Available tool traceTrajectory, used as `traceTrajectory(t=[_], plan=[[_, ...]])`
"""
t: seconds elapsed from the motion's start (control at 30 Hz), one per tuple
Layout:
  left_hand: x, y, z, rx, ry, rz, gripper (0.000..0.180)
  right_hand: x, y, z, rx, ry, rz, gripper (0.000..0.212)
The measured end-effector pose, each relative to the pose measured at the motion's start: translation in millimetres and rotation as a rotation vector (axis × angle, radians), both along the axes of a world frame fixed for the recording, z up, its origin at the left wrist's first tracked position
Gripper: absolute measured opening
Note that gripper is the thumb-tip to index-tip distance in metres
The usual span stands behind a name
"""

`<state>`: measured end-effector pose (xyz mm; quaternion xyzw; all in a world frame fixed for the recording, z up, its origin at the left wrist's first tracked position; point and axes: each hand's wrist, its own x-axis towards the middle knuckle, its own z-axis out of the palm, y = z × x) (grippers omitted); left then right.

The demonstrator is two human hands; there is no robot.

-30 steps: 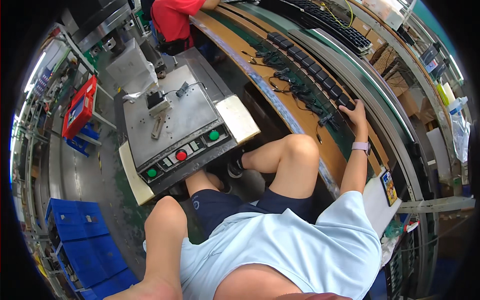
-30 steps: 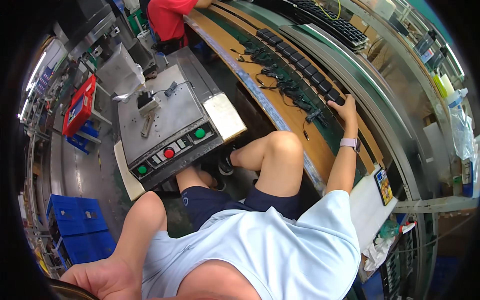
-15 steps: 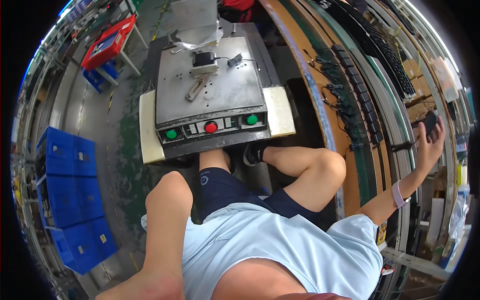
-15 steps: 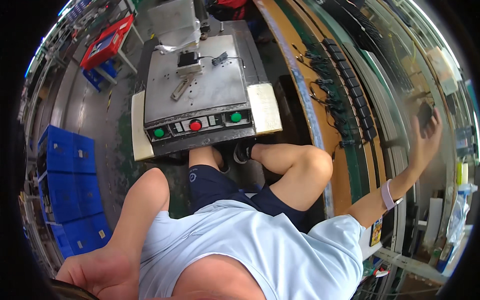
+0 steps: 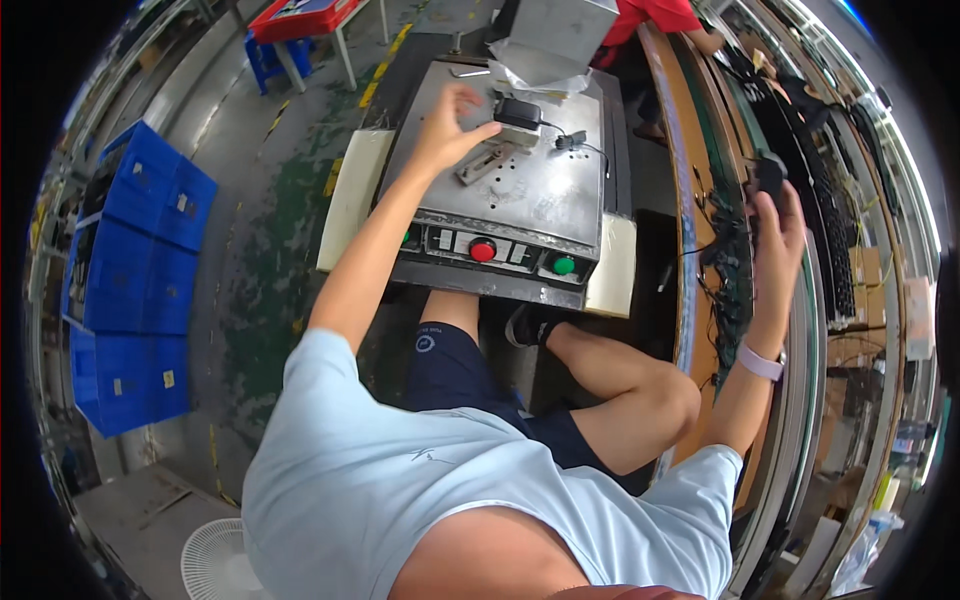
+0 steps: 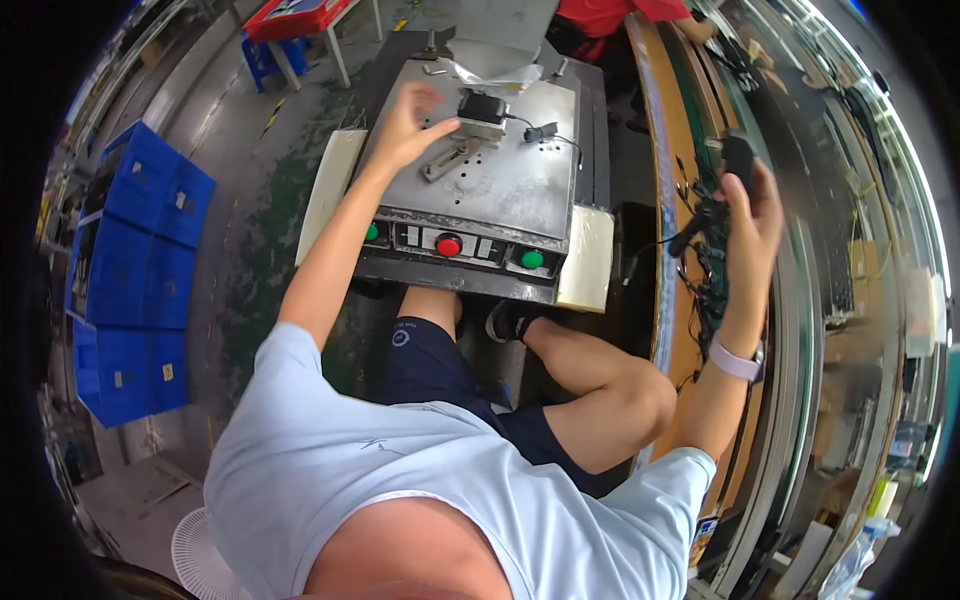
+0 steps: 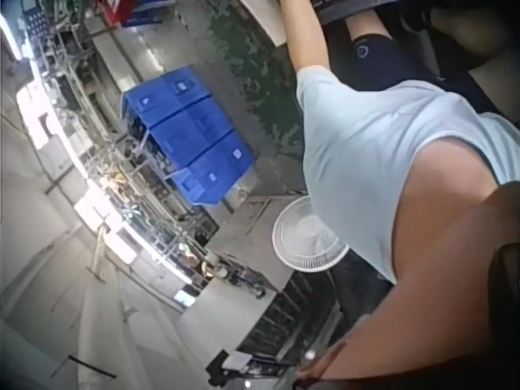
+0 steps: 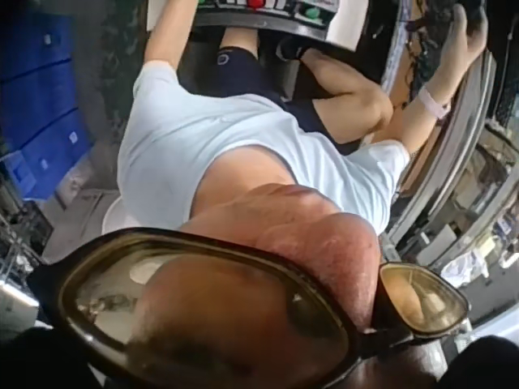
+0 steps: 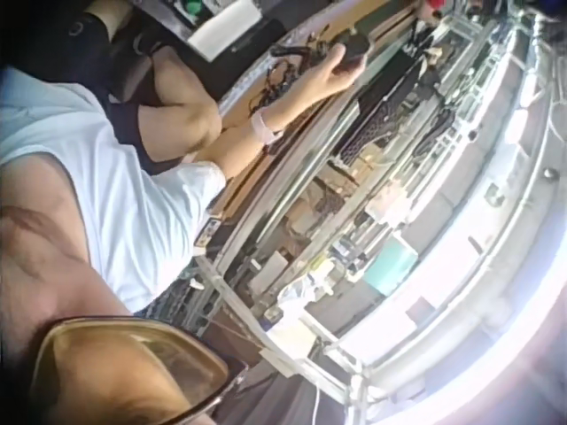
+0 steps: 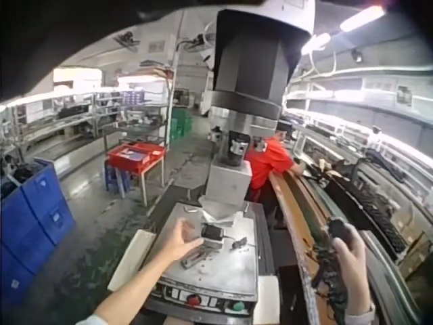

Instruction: Assemble electronic parts by taking components from a conveyor belt and using a press machine.

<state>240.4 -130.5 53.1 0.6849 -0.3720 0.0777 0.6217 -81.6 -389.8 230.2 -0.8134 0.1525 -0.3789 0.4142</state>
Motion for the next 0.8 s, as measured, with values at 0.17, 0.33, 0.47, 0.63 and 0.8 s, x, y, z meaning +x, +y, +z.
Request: traceTrajectory(t=[0.17,0.33,0.47,0.63,0.8], plan=[[54.6,-47.7,-33.7,0.095,0.000,-0.141,0.076,59.9,0.4,-44.1,0.162,0.065,0.128,0.038],[29.3,-24.2,19.5,-0.111,0.384,-0.464,0.076,115.3,-15.7,-96.9,0.098,0.144,0.189,0.044],[-25.5,54.4,-4.0,-0.649,0.731,-0.708,0.074,193.8,5.6,-145.9,-0.025,0.105,0.361,0.047],[-140.6,128.6,-4.1,-0.982,1.087,-0.607,0.068,243.8,36.7,-166.1,-0.652,0.279,0.448,0.059],[-165.8,138.1,-53.3,-0.438,0.856,0.014,0.046,232.5,62.5,-138.2,-0.994,0.485,0.443,0.078]])
